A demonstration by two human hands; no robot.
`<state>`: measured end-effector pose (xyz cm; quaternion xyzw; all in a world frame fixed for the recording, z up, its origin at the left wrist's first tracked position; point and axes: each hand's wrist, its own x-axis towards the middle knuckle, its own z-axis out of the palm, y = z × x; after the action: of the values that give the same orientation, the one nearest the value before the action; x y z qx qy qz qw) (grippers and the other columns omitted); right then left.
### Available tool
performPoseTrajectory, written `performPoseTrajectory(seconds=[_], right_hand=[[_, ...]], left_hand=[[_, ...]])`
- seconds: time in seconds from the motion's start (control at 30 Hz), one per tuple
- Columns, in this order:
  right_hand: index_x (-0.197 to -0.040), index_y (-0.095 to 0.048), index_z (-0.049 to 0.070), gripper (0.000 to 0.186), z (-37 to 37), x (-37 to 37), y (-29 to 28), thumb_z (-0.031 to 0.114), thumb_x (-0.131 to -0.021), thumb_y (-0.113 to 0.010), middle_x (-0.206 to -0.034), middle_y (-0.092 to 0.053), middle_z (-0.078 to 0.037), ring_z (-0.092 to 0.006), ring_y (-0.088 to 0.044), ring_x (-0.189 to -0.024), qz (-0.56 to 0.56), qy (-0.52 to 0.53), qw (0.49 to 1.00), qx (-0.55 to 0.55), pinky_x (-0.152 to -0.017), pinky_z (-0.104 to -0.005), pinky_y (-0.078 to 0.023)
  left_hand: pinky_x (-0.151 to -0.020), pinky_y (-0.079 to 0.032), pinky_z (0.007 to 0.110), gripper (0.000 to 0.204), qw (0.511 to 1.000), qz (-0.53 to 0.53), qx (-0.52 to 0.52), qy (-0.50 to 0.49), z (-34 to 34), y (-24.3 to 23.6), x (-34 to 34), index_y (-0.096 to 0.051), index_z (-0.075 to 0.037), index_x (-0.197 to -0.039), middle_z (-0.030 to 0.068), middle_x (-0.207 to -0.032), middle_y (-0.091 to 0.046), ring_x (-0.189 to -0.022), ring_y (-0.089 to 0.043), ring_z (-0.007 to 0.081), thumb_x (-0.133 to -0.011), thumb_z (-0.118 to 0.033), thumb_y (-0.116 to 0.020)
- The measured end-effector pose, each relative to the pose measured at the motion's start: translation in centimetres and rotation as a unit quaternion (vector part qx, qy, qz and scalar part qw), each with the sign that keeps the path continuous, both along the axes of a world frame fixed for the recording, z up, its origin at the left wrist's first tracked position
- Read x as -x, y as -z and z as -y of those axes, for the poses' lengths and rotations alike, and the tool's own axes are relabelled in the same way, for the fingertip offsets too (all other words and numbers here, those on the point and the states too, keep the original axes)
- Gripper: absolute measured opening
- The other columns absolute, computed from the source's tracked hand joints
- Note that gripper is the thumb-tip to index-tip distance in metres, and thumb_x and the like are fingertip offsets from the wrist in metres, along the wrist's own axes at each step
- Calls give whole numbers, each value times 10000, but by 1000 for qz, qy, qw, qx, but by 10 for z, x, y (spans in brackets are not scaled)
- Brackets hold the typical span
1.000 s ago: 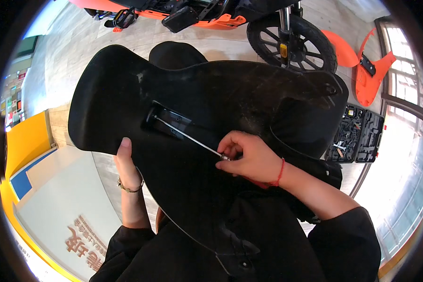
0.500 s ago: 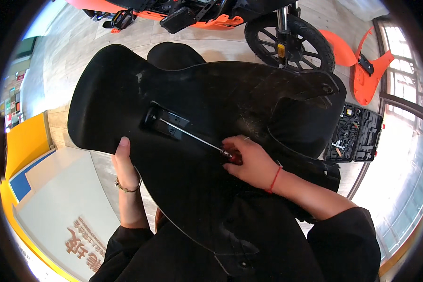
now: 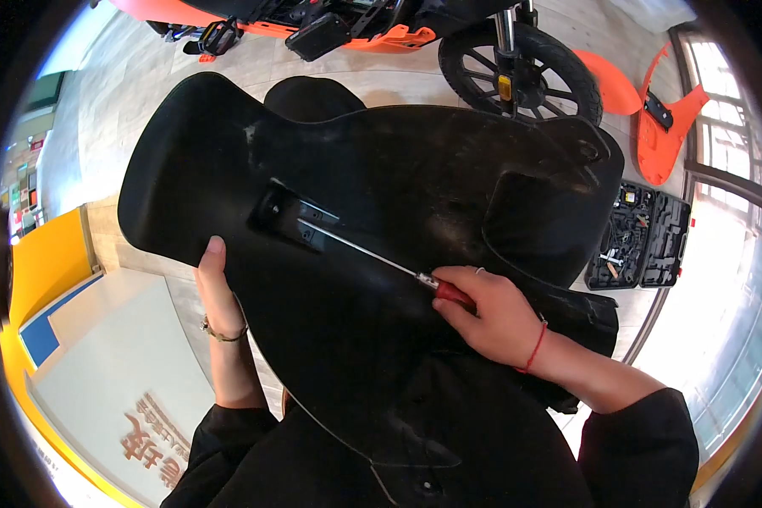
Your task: The person is disassembling scooter body panels and inspecting the tail light assembly using a screwdriver and a power drill.
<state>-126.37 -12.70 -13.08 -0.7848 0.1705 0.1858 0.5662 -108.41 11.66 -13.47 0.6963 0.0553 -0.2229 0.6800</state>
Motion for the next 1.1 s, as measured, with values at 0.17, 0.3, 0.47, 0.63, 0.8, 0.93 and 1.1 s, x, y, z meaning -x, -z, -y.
performPoseTrajectory(seconds=[0.17, 0.3, 0.47, 0.63, 0.8, 0.93, 1.1], right_hand=[[-1052, -562, 1, 290, -8, -7, 0, 128, -797, -611, -866, -598, -157, -286, -590, -775, 18, 9, 1000, -18, -705, -331, -457], [-1058, -559, 0, 295, -12, -9, 1, 129, -798, -611, -857, -594, -155, -281, -591, -763, 12, 16, 999, -41, -694, -328, -458], [-1055, -558, 1, 292, -14, -9, 1, 130, -799, -611, -851, -592, -156, -283, -590, -757, 6, 19, 999, -44, -688, -325, -457], [-1037, -554, 4, 302, -15, -8, 4, 151, -788, -642, -866, -592, -157, -277, -593, -766, -11, 14, 999, -45, -693, -319, -467], [-981, -561, 12, 311, -22, -5, 12, 170, -753, -703, -855, -603, -142, -241, -604, -743, 5, 51, 998, -44, -669, -297, -476], [-927, -578, 7, 273, -23, -6, 20, 162, -752, -719, -800, -611, -102, -163, -600, -673, -8, 94, 995, -32, -628, -271, -482], [-894, -589, 9, 229, -6, -16, 27, 224, -834, -641, -752, -603, -59, -107, -559, -590, -172, 143, 917, -329, -518, -223, -442]], left_hand=[[-914, -351, 289, 413, 999, 21, -42, 20, -1, -1, -2, -437, 41, -1219, 92, -1188, -482, -1063, -448, 163, -847, -126, -497], [-893, -359, 269, 405, 1000, -7, -7, -4, 1, -3, -1, -448, 34, -1212, 74, -1169, -487, -1044, -449, 142, -849, -133, -510], [-886, -360, 261, 415, 1000, 5, -10, 12, 4, -6, 0, -439, 33, -1221, 67, -1165, -487, -1038, -448, 134, -849, -136, -513], [-913, -351, 283, 447, 999, -2, -26, 29, 3, -5, -1, -416, 40, -1248, 82, -1192, -481, -1070, -445, 160, -853, -150, -507], [-929, -342, 294, 455, 999, -17, -24, 17, 0, -3, -1, -408, 43, -1256, 95, -1209, -474, -1090, -440, 174, -856, -152, -498], [-931, -341, 299, 450, 1000, -10, -20, 11, -2, -3, 0, -416, 40, -1248, 95, -1200, -478, -1085, -442, 177, -847, -148, -495], [-928, -342, 303, 432, 999, 3, -40, 8, -3, 0, -2, -433, 35, -1226, 92, -1179, -487, -1074, -446, 175, -830, -132, -483]])
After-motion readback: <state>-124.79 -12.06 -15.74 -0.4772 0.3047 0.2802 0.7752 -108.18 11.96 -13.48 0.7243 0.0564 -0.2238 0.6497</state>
